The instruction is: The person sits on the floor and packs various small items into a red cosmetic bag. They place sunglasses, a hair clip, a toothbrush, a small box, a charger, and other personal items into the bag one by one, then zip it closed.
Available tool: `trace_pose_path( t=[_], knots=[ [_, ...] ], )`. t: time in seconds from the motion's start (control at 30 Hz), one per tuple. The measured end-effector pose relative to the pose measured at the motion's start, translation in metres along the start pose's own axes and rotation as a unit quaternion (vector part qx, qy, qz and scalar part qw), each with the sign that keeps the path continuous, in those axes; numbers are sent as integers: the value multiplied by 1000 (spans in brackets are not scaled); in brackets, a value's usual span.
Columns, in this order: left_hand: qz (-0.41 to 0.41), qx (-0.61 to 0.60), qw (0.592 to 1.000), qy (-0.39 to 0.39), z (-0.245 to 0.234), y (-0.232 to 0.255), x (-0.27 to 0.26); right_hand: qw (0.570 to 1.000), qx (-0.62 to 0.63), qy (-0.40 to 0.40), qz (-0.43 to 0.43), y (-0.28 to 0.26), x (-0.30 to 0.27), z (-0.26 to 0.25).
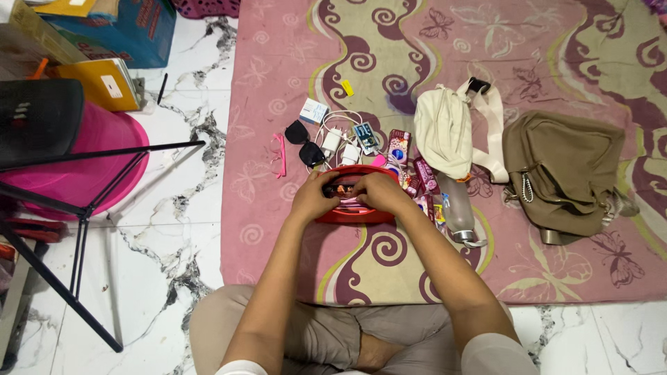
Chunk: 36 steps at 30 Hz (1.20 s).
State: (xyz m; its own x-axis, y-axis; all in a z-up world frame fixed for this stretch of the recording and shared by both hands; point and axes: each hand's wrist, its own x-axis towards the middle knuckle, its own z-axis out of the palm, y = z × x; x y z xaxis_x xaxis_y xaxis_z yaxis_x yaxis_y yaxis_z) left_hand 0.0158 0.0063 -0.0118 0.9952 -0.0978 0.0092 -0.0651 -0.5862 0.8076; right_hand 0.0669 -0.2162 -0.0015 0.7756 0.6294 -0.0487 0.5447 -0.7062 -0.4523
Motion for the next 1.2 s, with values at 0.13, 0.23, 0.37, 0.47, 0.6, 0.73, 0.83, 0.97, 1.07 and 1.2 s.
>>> trace_pose_path(
  t=[0.13, 0.23, 0.37, 0.47, 0.6, 0.73, 0.83, 0.97, 1.07, 1.2],
  knots=[
    [-7, -3, 1000, 14, -1, 7, 0, 999, 26, -30, 28, -6, 4, 0],
    [-17, 2, 1000, 18, -4, 10, 2, 997, 28, -57, 42, -3, 9, -2],
    [-29, 12, 999, 17, -4, 12, 5, 976, 211, -26, 44, 26, 22, -6],
    [-44, 8, 999, 10, -4, 12, 9, 919, 378, 36, 111, 67, 43, -6],
    [-45, 1, 999, 20, -2, 12, 10, 874, 395, 185, 215, 132, 83, 7],
    [-48, 1, 999, 20, -3, 13, 13, 915, 231, 245, 220, 165, 105, 40],
    [-53, 6, 998, 15, -2, 13, 13, 940, 138, 230, 210, 172, 108, 51],
    [-63, 10, 998, 7, -1, 13, 13, 957, 64, 203, 196, 173, 105, 53],
    [-58, 6, 998, 14, -2, 14, 14, 960, 17, 229, 160, 180, 106, 57],
    [-59, -10, 998, 14, -2, 12, 10, 889, 355, 178, 225, 188, 109, 58]
  ],
)
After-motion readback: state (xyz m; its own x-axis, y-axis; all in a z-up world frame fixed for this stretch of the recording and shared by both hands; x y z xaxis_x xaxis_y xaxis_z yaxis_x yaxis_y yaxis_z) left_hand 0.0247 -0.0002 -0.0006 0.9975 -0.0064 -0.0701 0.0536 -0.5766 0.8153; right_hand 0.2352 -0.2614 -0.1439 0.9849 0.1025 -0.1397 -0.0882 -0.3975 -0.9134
